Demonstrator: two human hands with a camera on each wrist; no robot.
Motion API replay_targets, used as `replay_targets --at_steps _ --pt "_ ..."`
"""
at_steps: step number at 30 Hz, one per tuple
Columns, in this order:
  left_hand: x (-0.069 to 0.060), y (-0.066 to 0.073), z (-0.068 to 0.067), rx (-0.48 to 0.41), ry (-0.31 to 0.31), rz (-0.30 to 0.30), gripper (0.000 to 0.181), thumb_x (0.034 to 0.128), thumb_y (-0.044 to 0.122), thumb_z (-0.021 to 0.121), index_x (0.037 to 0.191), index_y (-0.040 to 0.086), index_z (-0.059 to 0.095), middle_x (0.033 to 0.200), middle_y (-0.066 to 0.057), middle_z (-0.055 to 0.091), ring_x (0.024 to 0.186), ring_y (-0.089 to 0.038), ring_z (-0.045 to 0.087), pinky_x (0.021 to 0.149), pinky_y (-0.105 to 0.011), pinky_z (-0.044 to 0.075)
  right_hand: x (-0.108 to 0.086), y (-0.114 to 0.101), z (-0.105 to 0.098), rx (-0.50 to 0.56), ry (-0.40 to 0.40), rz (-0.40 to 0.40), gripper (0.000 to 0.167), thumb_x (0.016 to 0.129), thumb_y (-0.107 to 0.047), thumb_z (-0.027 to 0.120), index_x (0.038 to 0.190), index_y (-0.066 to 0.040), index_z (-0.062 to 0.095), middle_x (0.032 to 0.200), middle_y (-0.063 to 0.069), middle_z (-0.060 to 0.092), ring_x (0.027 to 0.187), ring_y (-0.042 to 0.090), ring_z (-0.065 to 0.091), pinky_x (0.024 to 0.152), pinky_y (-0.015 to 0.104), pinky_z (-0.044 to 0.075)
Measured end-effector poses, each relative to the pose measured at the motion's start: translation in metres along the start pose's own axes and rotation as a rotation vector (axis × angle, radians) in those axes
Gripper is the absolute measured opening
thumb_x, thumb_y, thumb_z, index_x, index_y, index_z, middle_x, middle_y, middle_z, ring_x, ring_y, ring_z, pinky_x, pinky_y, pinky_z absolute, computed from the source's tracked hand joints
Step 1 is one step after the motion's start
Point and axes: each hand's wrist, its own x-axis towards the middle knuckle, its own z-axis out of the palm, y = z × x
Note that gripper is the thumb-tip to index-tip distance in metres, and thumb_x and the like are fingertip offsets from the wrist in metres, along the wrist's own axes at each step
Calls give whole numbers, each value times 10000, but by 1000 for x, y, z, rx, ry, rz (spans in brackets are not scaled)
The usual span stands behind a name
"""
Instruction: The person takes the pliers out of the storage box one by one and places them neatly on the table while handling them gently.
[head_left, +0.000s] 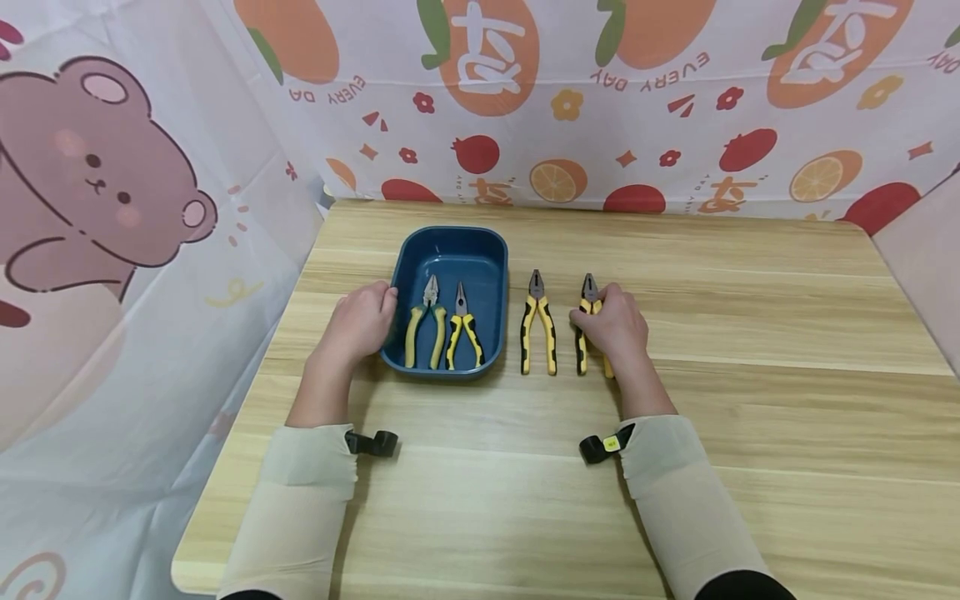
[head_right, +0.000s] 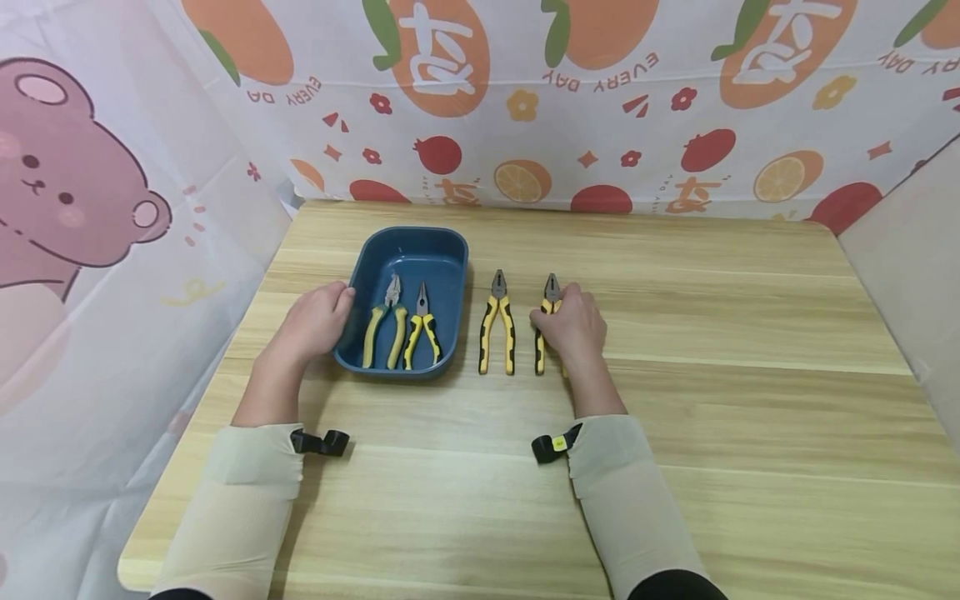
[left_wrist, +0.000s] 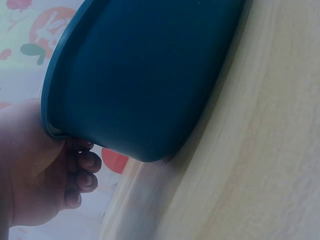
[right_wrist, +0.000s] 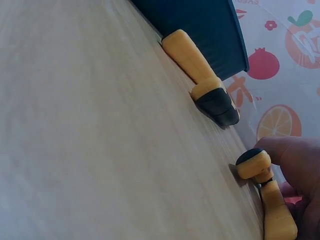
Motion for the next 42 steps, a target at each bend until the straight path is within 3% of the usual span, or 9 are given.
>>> replay_targets --at_steps 23,33,42 --pt "-1 0 2 -11 1 -5 396 1074 292 283 927 30 541 878 -178 567 904 -356 530 875 -537 398 2 2 3 -6 -22 4 552 832 -484 687 1157 -70 523 1071 134 559 897 297 533 748 440 430" --pt "-1 1 0 -6 3 -1 401 1074 294 284 956 20 552 912 -191 584 908 -357 532 872 -529 403 2 2 1 -3 -17 -8 539 832 -518 668 1124 -87 525 1027 116 563 872 293 539 701 406 410" --pt "0 0 -10 45 -78 8 425 1068 317 298 1100 2 582 1092 -229 616 1006 -400 563 941 -568 413 4 7 2 7 -30 -18 548 850 -557 637 1125 -93 535 1020 108 584 880 291 555 705 407 419"
